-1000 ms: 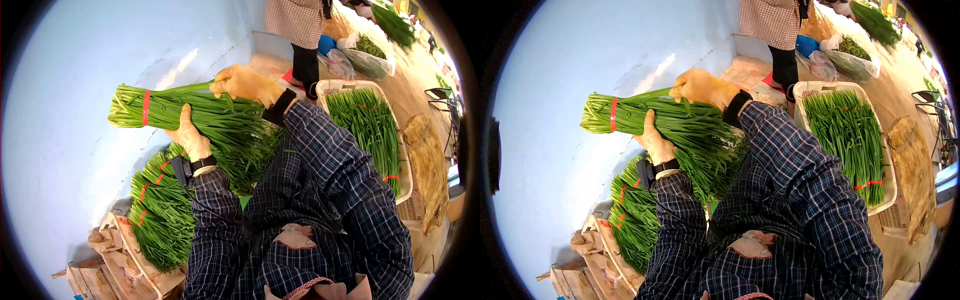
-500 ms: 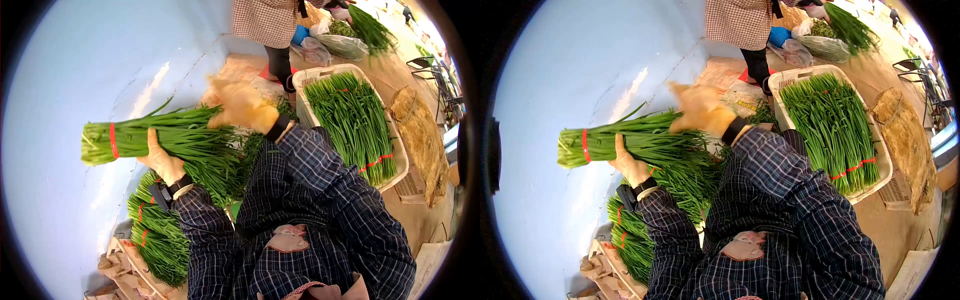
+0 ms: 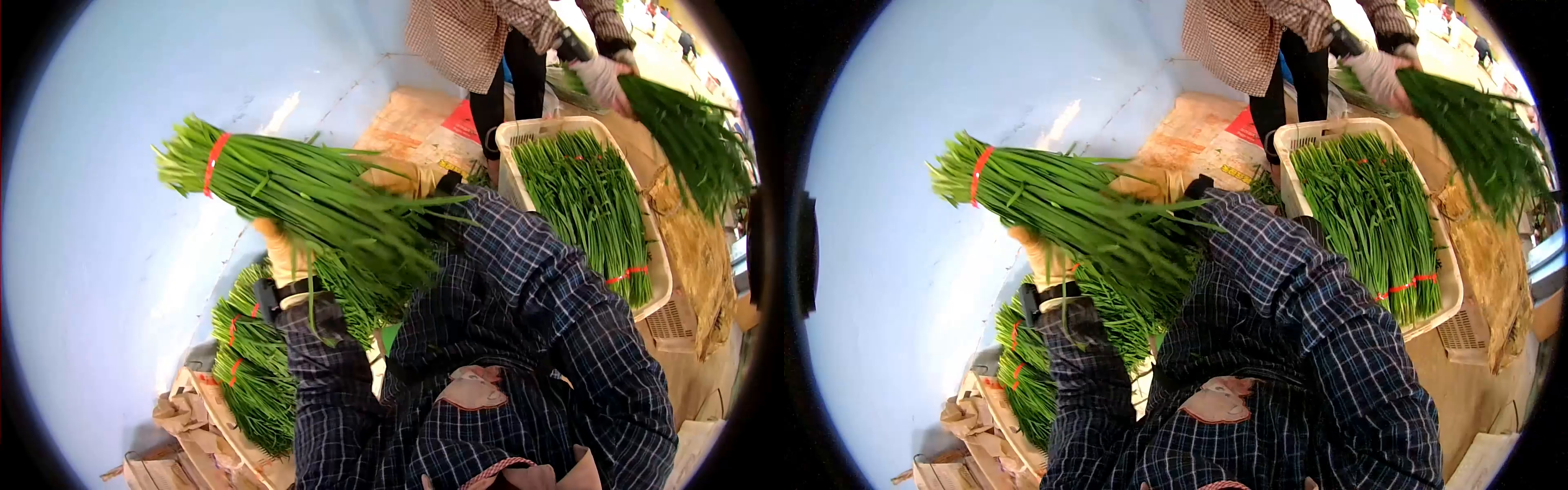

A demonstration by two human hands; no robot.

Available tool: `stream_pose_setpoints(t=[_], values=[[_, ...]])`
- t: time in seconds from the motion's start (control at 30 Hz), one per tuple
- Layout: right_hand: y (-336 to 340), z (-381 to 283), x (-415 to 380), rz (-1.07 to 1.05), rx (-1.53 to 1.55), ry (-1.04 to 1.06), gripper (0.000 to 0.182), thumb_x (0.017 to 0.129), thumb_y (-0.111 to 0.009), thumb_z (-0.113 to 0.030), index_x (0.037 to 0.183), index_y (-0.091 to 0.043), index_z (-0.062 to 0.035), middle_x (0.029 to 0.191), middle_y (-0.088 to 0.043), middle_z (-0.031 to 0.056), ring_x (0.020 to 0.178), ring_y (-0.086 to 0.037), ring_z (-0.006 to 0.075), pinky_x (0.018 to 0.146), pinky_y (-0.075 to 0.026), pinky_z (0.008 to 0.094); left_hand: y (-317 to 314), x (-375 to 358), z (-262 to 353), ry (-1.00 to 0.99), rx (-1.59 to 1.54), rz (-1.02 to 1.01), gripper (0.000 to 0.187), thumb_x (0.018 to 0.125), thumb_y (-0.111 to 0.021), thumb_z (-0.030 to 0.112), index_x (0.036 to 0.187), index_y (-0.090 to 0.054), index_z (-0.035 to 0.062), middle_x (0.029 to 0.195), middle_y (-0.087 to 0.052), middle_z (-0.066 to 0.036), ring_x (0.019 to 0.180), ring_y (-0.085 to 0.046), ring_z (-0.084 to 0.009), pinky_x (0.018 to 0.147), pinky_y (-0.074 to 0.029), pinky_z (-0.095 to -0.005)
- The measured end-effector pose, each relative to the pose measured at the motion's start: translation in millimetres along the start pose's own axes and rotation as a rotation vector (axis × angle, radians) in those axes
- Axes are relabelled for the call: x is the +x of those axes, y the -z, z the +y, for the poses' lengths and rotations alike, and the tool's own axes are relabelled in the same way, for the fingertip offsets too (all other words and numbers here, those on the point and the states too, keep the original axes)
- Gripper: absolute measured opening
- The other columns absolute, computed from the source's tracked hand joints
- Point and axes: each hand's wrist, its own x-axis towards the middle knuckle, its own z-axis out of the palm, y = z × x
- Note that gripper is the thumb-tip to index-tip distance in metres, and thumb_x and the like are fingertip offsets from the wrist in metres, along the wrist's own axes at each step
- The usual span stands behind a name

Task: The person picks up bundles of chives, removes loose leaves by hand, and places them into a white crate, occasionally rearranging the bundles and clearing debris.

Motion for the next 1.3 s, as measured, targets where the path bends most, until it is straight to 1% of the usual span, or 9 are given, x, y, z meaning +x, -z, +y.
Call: stream_pose_setpoints(t=[0.2, 0.33, 0.57, 0.67, 0.73, 0.87, 0.97, 1.07, 1.3], values=[[-12.0, 4.0, -5.7, -0.072, 0.432, -0.265, 0.059, 0.084, -0.063, -0.032, 0.133, -0.048, -0.0030, 0.118, -0.062, 0.0104, 0.101, -0.058, 0.0208, 0.089, -0.045, 0.0306, 8.1, 4.3, -5.2, 0.323, -0.218, 0.105, 0.059, 0.080, -0.073, 0.030, 0.128, -0.048, 0.0065, 0.122, -0.058, -0.010, 0.103, -0.059, -0.0274, 0.088, -0.050, -0.0420], [15.0, 16.6, -27.5, -0.004, -0.154, -0.638, 0.060, 0.079, -0.062, -0.033, 0.130, -0.052, -0.0046, 0.117, -0.062, 0.0179, 0.104, -0.059, 0.0257, 0.090, -0.045, 0.0341, -2.6, 0.9, 14.5, 0.299, 0.078, 0.315, 0.053, 0.079, -0.070, 0.016, 0.126, -0.048, 0.0038, 0.115, -0.058, -0.011, 0.099, -0.060, -0.0285, 0.080, -0.053, -0.0416], [-4.6, -12.7, -49.5, 0.683, -0.453, -0.390, 0.033, 0.083, -0.066, -0.025, 0.107, -0.065, -0.0020, 0.084, -0.068, 0.0135, 0.073, -0.064, 0.0210, 0.069, -0.050, 0.0328, -19.3, 6.0, 25.7, 0.072, 0.242, 0.516, 0.068, 0.075, -0.069, -0.005, 0.133, -0.035, 0.0017, 0.119, -0.055, -0.015, 0.100, -0.060, -0.0288, 0.081, -0.054, -0.0405], [-53.3, -56.0, -43.7, 0.674, -0.107, -0.131, 0.036, 0.082, -0.066, -0.040, 0.092, -0.068, -0.0061, 0.079, -0.068, 0.0142, 0.070, -0.066, 0.0287, 0.068, -0.052, 0.0409, -22.5, 7.9, 21.6, -0.028, 0.208, 0.498, 0.070, 0.075, -0.070, -0.004, 0.134, -0.034, 0.0027, 0.120, -0.055, -0.015, 0.100, -0.059, -0.0293, 0.081, -0.054, -0.0401], [-78.1, -78.8, -28.5, 0.336, -0.485, -0.324, 0.031, 0.085, -0.064, -0.038, 0.085, -0.068, -0.0067, 0.073, -0.066, 0.0129, 0.063, -0.065, 0.0242, 0.059, -0.051, 0.0349, -29.2, 7.2, 22.4, -0.025, 0.206, 0.520, 0.069, 0.075, -0.070, -0.003, 0.134, -0.035, 0.0035, 0.120, -0.055, -0.015, 0.100, -0.059, -0.0292, 0.083, -0.053, -0.0405], [-112.4, -54.0, 9.7, 0.245, -0.757, -0.424, 0.030, 0.085, -0.062, -0.039, 0.078, -0.067, -0.0102, 0.069, -0.066, 0.0102, 0.063, -0.065, 0.0246, 0.056, -0.050, 0.0353, -26.4, 9.8, 20.2, -0.068, 0.168, 0.470, 0.079, 0.074, -0.068, -0.009, 0.140, -0.027, 0.0053, 0.127, -0.050, -0.014, 0.106, -0.055, -0.0279, 0.087, -0.052, -0.0405], [-119.9, -40.7, -9.1, 0.466, -0.706, 0.051, 0.021, 0.083, -0.064, -0.034, 0.078, -0.066, -0.0140, 0.059, -0.060, 0.0057, 0.055, -0.060, 0.0277, 0.050, -0.045, 0.0396, -33.4, 10.2, 13.9, -0.078, 0.190, 0.512, 0.076, 0.075, -0.068, -0.006, 0.139, -0.028, 0.0054, 0.127, -0.050, -0.014, 0.105, -0.056, -0.0281, 0.086, -0.052, -0.0412], [-126.4, -41.7, -34.2, 0.515, -0.674, 0.134, 0.021, 0.086, -0.060, -0.034, 0.074, -0.065, -0.0186, 0.062, -0.063, 0.0036, 0.059, -0.064, 0.0231, 0.052, -0.048, 0.0349, -32.5, 7.9, 14.2, -0.053, 0.131, 0.545, 0.075, 0.075, -0.069, -0.004, 0.137, -0.029, 0.0049, 0.126, -0.051, -0.014, 0.105, -0.056, -0.0282, 0.085, -0.053, -0.0415], [-64.1, -25.4, -48.3, 0.594, -0.652, -0.425, 0.040, 0.081, -0.064, -0.042, 0.085, -0.070, -0.0033, 0.072, -0.066, 0.0138, 0.063, -0.064, 0.0279, 0.058, -0.049, 0.0364, -22.0, 3.7, 12.6, -0.023, 0.138, 0.593, 0.073, 0.076, -0.069, 0.000, 0.137, -0.029, 0.0075, 0.127, -0.050, -0.013, 0.104, -0.056, -0.0291, 0.084, -0.054, -0.0434]])
